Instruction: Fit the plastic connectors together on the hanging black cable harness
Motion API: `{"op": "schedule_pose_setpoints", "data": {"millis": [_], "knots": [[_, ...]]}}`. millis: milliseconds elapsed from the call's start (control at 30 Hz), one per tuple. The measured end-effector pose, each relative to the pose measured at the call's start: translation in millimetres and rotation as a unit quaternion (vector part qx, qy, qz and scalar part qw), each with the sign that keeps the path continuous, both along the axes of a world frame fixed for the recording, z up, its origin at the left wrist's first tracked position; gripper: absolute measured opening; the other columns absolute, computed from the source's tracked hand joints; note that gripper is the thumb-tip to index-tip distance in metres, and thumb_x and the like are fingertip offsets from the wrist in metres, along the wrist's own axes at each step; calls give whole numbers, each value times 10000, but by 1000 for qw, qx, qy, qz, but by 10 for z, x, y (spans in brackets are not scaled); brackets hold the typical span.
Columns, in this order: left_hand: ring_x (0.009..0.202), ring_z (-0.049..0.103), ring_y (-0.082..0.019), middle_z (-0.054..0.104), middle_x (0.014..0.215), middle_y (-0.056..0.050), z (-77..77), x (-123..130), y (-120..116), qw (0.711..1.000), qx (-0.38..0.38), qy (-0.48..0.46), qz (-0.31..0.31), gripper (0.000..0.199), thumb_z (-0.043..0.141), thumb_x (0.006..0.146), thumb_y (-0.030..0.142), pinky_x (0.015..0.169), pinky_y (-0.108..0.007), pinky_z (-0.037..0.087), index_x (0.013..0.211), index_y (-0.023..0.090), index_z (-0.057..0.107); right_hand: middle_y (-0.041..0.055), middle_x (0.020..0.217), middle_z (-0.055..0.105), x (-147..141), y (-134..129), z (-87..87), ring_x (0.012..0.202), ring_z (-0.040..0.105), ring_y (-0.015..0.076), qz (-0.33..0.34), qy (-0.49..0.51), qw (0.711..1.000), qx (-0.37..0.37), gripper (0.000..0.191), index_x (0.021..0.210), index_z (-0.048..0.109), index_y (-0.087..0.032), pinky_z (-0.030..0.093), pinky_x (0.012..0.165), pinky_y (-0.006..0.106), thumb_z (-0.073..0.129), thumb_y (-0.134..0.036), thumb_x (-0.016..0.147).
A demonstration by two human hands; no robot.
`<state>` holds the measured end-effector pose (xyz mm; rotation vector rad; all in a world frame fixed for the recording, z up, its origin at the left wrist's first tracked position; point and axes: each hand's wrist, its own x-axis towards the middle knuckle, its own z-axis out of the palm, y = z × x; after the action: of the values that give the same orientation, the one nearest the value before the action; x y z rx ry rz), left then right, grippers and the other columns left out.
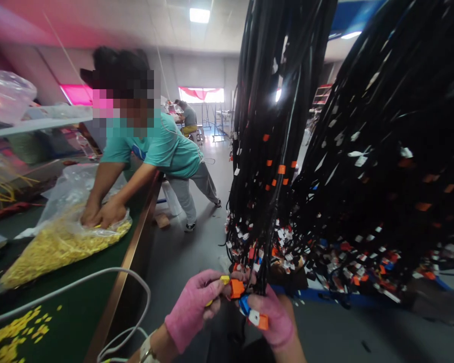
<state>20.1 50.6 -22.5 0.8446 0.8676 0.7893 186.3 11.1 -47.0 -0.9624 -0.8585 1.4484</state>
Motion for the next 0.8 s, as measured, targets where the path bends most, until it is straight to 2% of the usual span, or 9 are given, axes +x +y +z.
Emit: {"op": "schedule_pose_setpoints", "data": {"millis": [200, 367, 500, 567, 667, 733, 800], "knots": [[342, 387, -51, 504, 438, 39, -57, -103, 22, 997, 21, 73, 14, 313, 750, 607, 352, 329, -149, 231, 730, 134, 561, 84, 982, 712, -71, -64, 37, 1063, 565, 305, 48, -14, 998, 32, 287, 948, 711, -232, 390, 953, 447, 646, -375, 707], [336, 385, -59, 508, 414, 37, -90, -111, 30, 993, 39, 109, 15, 285, 744, 613, 342, 337, -157, 245, 732, 142, 581, 76, 944, 722, -251, -82, 123, 1141, 520, 302, -13, -46, 999, 20, 263, 965, 709, -222, 350, 1012, 460, 656, -342, 738], [347, 402, -61, 531, 442, 28, -93, -116, 32, 995, 55, 87, 11, 306, 751, 606, 359, 340, -158, 256, 734, 138, 582, 69, 848, 729, -275, -48, 251, 1031, 583, 323, -60, -81, 995, 5, 149, 787, 739, -251, 396, 976, 464, 679, -365, 710], [345, 398, -53, 537, 460, 30, -77, -118, 23, 996, 57, 73, 1, 304, 744, 616, 356, 342, -154, 258, 749, 134, 583, 68, 767, 727, -214, -32, 254, 946, 611, 334, -66, -93, 993, 10, 88, 683, 737, -273, 434, 927, 463, 712, -354, 661], [347, 409, -52, 548, 481, 32, -64, -121, 1, 997, 58, 52, -27, 271, 713, 642, 322, 343, -151, 273, 777, 134, 572, 59, 671, 709, -82, -28, 116, 772, 629, 313, -77, -124, 989, 16, 70, 627, 734, -282, 481, 822, 456, 762, -320, 575], [352, 426, -59, 550, 485, 34, -68, -119, -16, 996, 70, 46, -44, 226, 687, 653, 276, 338, -149, 280, 779, 138, 559, 57, 594, 684, -9, -28, -37, 634, 607, 286, -74, -138, 987, 21, 121, 576, 721, -267, 500, 708, 451, 798, -317, 496], [354, 437, -64, 535, 478, 44, -72, -114, -34, 993, 89, 53, -51, 179, 661, 653, 224, 331, -147, 282, 763, 145, 545, 49, 616, 686, 33, -24, -187, 595, 597, 273, -62, -123, 990, 10, 229, 599, 710, -271, 499, 640, 438, 829, -316, 408]]}}
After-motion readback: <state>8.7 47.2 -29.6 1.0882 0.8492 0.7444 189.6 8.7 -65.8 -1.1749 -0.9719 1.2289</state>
